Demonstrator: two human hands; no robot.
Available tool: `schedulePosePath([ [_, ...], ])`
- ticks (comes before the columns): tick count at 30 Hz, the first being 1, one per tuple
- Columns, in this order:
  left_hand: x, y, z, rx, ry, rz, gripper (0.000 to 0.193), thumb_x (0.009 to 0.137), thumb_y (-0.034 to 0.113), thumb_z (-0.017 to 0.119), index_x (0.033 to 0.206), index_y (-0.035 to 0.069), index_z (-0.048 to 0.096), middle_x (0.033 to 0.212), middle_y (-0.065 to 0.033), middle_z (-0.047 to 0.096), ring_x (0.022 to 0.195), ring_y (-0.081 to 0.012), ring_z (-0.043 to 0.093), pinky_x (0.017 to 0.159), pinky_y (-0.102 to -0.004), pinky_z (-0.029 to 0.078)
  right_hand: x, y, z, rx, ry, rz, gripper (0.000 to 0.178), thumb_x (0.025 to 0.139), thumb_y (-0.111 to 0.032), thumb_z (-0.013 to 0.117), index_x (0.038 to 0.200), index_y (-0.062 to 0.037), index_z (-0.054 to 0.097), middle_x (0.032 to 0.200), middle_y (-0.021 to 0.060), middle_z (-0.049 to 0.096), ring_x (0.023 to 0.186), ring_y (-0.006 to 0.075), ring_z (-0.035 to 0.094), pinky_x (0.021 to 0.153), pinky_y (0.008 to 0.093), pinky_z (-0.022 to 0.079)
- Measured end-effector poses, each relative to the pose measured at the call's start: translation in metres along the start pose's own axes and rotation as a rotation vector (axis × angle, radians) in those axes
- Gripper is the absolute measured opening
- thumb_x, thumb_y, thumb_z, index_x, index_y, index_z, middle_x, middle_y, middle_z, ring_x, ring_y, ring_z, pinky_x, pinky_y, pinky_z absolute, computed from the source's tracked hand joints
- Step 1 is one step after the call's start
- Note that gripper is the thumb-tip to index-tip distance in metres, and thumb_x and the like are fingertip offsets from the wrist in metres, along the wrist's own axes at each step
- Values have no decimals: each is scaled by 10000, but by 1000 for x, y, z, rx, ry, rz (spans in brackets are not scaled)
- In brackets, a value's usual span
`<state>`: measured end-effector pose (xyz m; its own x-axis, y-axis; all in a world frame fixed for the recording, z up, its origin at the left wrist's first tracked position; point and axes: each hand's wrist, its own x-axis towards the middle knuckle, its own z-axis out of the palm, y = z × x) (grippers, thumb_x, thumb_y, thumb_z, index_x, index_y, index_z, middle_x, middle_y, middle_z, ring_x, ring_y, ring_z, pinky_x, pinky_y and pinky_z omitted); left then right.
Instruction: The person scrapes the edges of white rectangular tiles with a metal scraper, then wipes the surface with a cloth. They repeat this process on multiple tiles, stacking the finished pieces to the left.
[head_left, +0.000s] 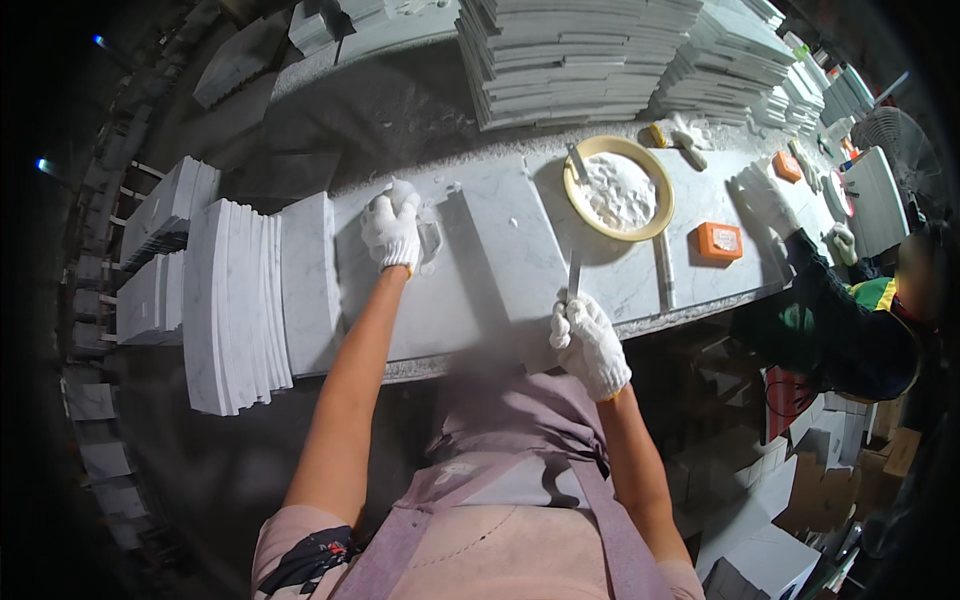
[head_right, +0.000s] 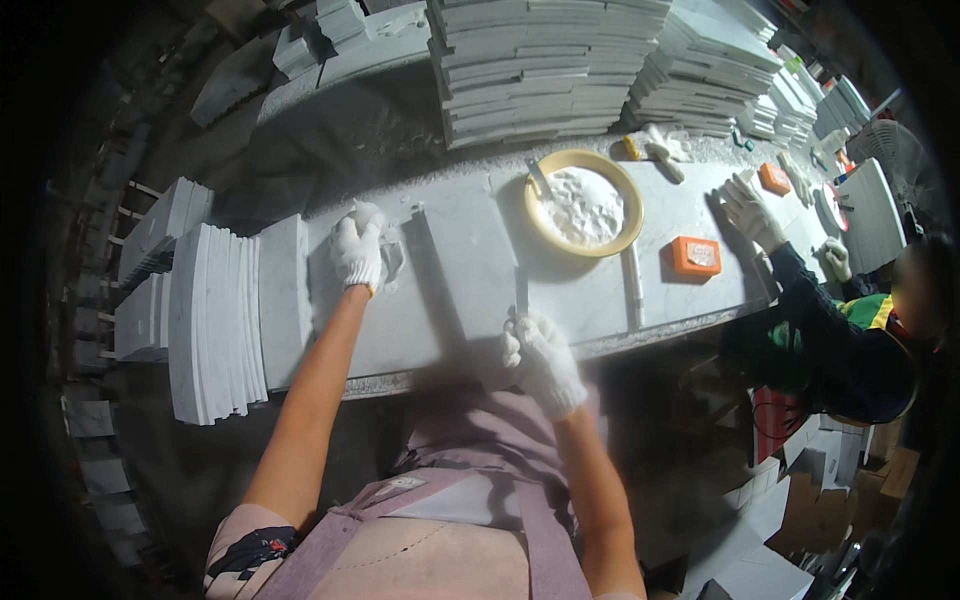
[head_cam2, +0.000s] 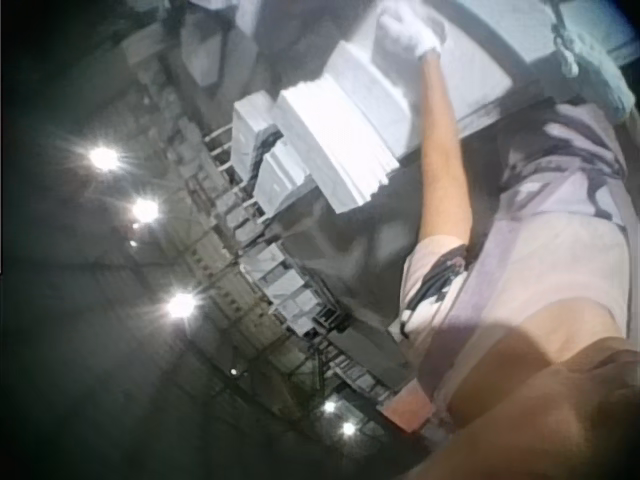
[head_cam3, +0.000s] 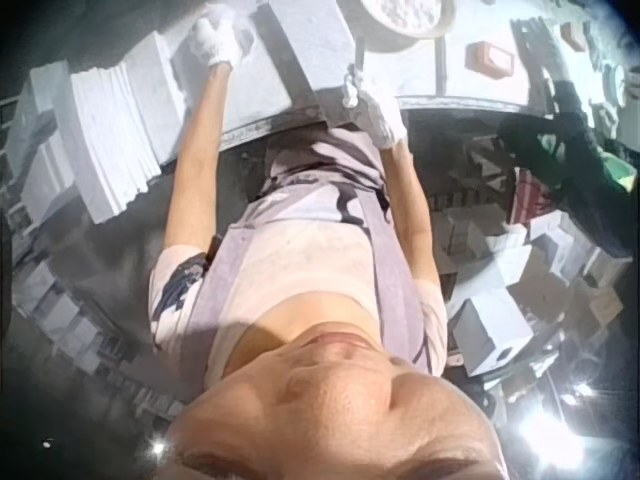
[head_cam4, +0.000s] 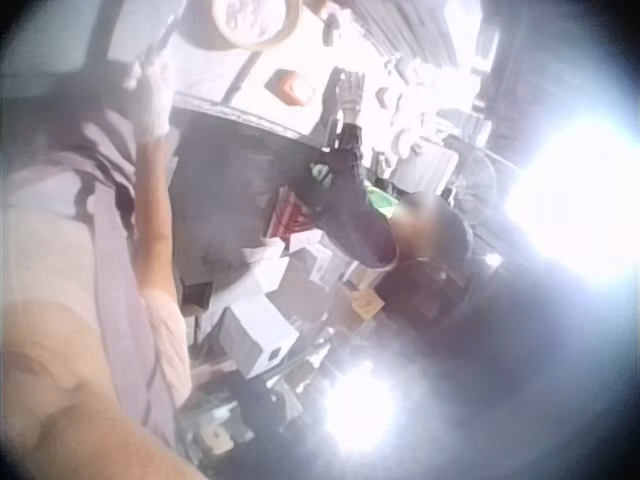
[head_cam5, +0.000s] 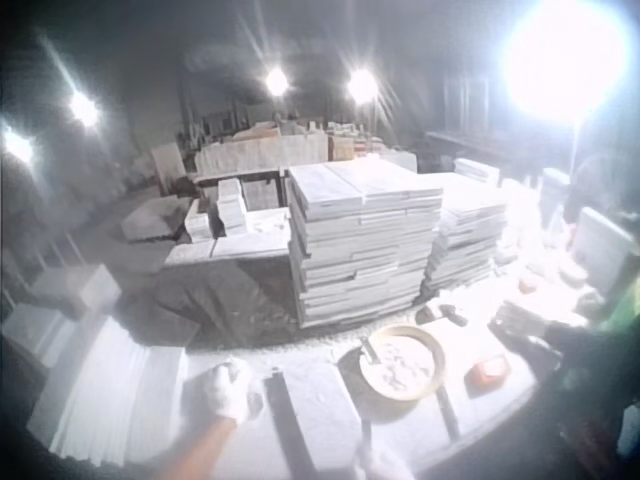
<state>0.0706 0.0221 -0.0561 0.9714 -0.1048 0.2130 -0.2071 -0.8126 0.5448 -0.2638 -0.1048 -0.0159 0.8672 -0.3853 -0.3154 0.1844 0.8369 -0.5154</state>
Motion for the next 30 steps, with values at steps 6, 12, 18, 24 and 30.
schedulePosePath([
  [6,-38,18,-25,-691,-86,-237,458,951,354,760,1283,61,640,1281,-123,677,1216,-251,633,1014,-419,520,-35,-10,-25,-364,378,-55,240,1093,-169,595,1266,-4,576,951,56,608,729,141,584,613,261,529],
  [12,-149,27,-54,-852,-288,163,315,1010,121,725,1296,38,624,1168,-69,722,1074,-178,685,960,-311,538,-84,-24,-55,-333,305,-196,318,1034,-320,716,1201,-61,634,1178,49,679,1061,198,654,878,355,550],
  [18,-159,45,-58,-864,-448,121,359,1028,171,702,1343,23,614,1285,-104,689,1142,-181,653,1007,-346,511,-69,-19,-35,-387,343,-303,320,1052,-235,686,1282,-18,636,1312,120,672,1225,234,649,1111,451,517],
  [24,-66,49,-25,-626,-567,175,378,1000,279,723,1276,32,647,1142,-95,740,1061,-189,678,947,-348,527,-56,-20,-13,-517,278,-278,449,1035,-234,680,1385,40,625,1211,103,715,1105,173,670,1038,345,521],
  [30,1,47,10,-760,-398,-104,257,982,290,721,1104,72,663,983,-45,720,863,-158,643,784,-366,520,-63,-20,-21,-501,315,-256,399,1046,-212,667,1353,38,617,1235,103,685,1116,190,667,1055,373,529],
])
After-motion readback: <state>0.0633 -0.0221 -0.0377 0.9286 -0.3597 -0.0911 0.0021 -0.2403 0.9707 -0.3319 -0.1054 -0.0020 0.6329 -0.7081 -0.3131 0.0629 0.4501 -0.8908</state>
